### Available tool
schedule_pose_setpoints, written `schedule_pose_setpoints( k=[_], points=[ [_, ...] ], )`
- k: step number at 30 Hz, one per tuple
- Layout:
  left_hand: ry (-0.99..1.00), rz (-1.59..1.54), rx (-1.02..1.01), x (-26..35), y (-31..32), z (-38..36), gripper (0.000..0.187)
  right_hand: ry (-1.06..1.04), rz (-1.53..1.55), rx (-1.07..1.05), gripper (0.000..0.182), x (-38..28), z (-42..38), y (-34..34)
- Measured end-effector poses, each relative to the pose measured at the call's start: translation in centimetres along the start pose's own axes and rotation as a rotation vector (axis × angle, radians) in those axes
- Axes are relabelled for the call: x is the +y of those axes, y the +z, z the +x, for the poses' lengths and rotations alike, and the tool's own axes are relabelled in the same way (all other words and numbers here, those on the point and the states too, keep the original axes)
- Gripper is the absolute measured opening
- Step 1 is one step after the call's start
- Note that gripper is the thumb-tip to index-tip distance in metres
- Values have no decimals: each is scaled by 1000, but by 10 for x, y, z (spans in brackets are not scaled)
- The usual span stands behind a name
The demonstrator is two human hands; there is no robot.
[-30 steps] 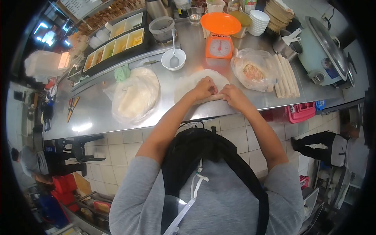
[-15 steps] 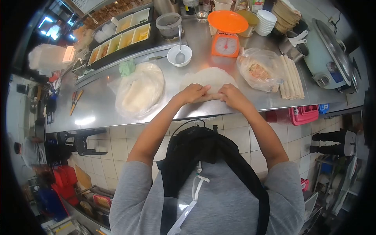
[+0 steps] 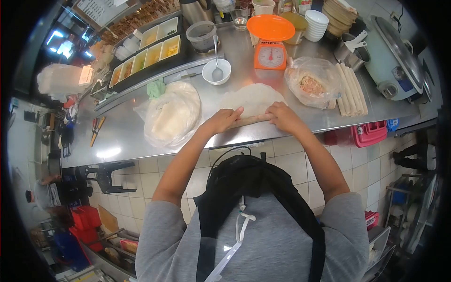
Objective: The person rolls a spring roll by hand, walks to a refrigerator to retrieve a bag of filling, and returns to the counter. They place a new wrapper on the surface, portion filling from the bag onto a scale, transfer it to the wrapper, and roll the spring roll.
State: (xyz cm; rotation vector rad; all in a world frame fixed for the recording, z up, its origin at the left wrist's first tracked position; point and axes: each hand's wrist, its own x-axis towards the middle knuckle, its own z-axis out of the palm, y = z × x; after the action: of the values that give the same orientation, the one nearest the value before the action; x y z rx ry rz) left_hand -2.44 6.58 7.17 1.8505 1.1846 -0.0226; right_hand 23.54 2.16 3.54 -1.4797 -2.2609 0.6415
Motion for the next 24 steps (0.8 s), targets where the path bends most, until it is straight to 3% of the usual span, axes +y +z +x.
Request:
schedule_pose_setpoints(
  k=[5, 7, 11, 13, 17, 19, 21, 24],
  points=[
    [-59, 51, -41, 10, 0, -1, 77, 59, -73, -84, 37, -17, 12, -6],
    [42, 157, -16, 16, 6, 1, 78, 16, -102, -111, 39, -33, 20, 11],
    [175, 279, -19, 21, 13, 0, 76, 123, -205, -49, 39, -57, 25, 33],
    [59, 319, -30, 19, 15, 1, 75, 172, -211, -52, 39, -56, 21, 32],
    [46, 324, -56, 18, 14, 1, 70, 166, -157, -51, 38, -49, 15, 4],
    [81, 340, -52, 11, 15, 2, 55, 172, -182, -68, 37, -34, 9, -9],
    [132, 389, -46, 3, 15, 1, 51, 138, -182, -163, 34, -19, 4, -8],
    [196, 406, -20, -2, 16, -1, 49, 106, -162, -98, 30, -13, -2, 0]
  ],
)
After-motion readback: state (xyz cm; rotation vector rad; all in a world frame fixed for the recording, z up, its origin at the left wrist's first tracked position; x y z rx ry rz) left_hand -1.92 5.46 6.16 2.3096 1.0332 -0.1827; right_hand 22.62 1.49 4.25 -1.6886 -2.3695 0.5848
